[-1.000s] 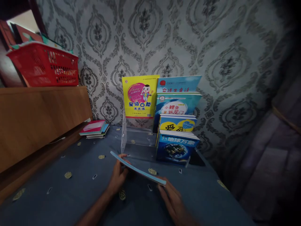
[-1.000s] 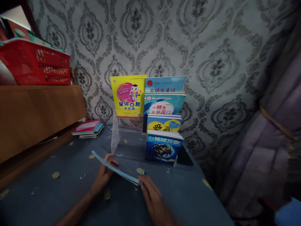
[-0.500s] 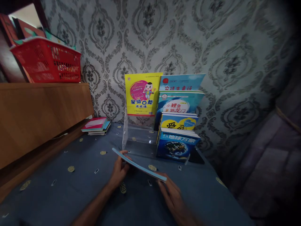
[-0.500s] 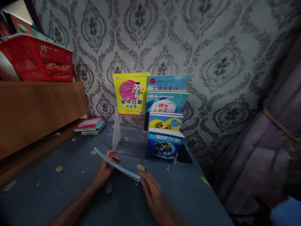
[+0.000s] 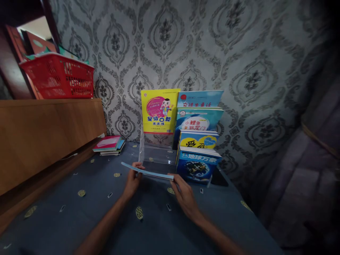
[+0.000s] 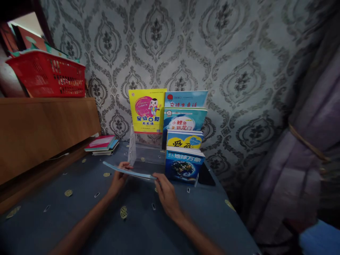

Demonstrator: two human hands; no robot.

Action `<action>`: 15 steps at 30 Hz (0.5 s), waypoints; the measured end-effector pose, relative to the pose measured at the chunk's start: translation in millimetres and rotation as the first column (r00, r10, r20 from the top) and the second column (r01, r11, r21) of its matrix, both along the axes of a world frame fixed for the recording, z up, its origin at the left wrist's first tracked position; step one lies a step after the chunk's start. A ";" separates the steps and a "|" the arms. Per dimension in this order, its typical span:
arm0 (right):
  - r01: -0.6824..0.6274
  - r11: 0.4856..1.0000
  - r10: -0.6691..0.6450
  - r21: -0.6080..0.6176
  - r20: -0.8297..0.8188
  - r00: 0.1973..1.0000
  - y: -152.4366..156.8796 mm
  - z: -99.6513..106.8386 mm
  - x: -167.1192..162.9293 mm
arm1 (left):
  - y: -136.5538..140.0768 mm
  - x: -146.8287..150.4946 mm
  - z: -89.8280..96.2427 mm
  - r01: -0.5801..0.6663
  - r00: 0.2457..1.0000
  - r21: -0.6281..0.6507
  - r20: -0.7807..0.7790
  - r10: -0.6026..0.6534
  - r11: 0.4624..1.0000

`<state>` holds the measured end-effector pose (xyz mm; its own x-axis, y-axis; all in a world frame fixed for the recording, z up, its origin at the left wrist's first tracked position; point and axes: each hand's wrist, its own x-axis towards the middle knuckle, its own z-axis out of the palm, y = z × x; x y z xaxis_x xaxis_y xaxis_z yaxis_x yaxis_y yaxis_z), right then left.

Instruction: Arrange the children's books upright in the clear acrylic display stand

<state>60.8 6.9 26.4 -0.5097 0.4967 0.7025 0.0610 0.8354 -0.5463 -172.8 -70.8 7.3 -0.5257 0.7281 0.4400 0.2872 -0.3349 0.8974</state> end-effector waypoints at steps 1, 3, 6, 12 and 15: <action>0.003 1.000 -0.003 0.010 -0.009 1.000 2.2 4.6 -2.9 | 1.9 -2.0 2.1 0.006 1.000 0.031 -0.004 -0.006 0.999; 0.007 1.000 -0.006 0.031 -0.022 1.000 6.5 13.3 -7.8 | 4.8 -5.1 8.0 -0.010 1.000 0.064 -0.017 0.012 0.998; 0.021 0.999 -0.018 0.048 -0.053 0.998 12.9 24.5 -14.0 | 7.4 -9.4 20.7 -0.044 0.997 0.087 -0.057 0.049 0.995; 0.000 0.995 0.009 0.105 -0.078 0.997 23.8 50.7 -23.0 | 17.2 -22.9 55.0 -0.046 0.988 0.177 -0.137 0.071 0.983; -0.008 0.990 0.018 0.144 -0.066 0.998 29.1 74.9 -27.0 | 26.8 -31.8 78.3 -0.046 0.980 0.220 -0.178 0.087 0.974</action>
<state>33.7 36.0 101.3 -0.4646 0.3820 0.7989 0.0171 0.9059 -0.4231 -204.6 -44.0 85.6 -0.4644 0.5725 0.6757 0.4699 -0.4875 0.7359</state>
